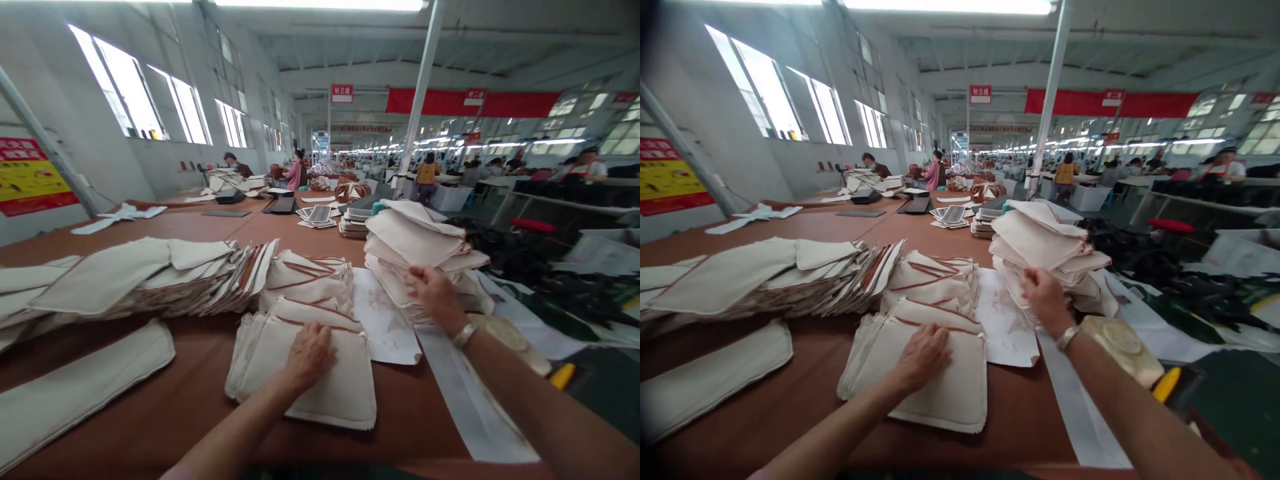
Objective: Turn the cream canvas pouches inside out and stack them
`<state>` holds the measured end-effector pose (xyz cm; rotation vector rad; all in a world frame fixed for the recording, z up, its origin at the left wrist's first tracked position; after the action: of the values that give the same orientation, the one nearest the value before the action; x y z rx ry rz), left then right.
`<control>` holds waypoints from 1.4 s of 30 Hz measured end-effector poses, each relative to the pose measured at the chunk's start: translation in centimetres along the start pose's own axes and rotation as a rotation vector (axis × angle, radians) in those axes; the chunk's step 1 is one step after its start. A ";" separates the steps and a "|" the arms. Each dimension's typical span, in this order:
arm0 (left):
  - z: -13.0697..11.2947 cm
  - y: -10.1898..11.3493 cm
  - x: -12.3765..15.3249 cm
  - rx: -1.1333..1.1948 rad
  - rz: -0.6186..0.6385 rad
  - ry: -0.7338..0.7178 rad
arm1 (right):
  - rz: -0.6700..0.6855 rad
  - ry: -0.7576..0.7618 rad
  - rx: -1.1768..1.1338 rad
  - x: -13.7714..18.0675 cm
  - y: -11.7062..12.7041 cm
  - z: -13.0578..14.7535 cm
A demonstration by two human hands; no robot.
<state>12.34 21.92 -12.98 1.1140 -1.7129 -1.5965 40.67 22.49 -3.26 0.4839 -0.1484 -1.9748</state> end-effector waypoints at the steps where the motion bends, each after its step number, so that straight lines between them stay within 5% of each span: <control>1: -0.5 -0.4 -1.1 -0.015 -0.003 -0.004 | 0.076 -0.023 -0.022 1.4 -2.3 -1.4; 4: -2.2 -1.5 -3.7 -0.054 -0.003 -0.056 | 0.243 -0.061 -0.090 4.2 -7.6 -3.6; 8: -4.3 -2.5 -4.4 -0.088 -0.009 -0.184 | 0.436 -0.064 -0.152 4.4 -11.7 -4.0; 13: -6.5 -2.4 1.1 -0.098 -0.052 -0.432 | 0.820 -0.055 -0.094 5.5 -18.0 -5.3; 16: -6.8 -1.5 6.2 -0.076 -0.081 -0.550 | 0.903 -0.012 0.009 6.8 -20.6 -6.4; 19: -5.2 2.5 10.2 0.099 -0.293 -0.483 | 0.890 0.061 0.108 7.9 -21.3 -6.7; 26: 1.6 17.4 18.3 0.772 -0.745 0.187 | 0.807 0.201 0.317 11.6 -20.5 -4.7; 29: 3.9 21.5 22.0 1.186 -0.840 0.461 | 0.758 0.223 0.349 13.6 -19.9 -3.2; 32: 4.7 23.0 23.7 1.549 -0.703 0.511 | 0.747 0.222 0.312 15.0 -19.3 -0.2; 37: 2.2 19.7 22.6 1.774 -0.050 0.411 | 0.814 0.269 0.074 18.5 -18.1 9.4; 42: -0.3 18.4 21.5 1.674 0.183 0.315 | 1.030 0.123 -0.504 25.4 -17.2 17.1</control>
<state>-2.19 2.77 1.88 1.5684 -2.6556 0.5028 10.02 5.60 0.09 0.1289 0.1591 -0.9120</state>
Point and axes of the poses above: each hand's wrist, its own x-axis away from the middle knuckle, its own y-axis out of the back of the hand, z = x × y, the point moved 6 cm from there along -x, towards the middle knuckle, and after that the axes turned 1 degree about -y, right-handed, at the moved point
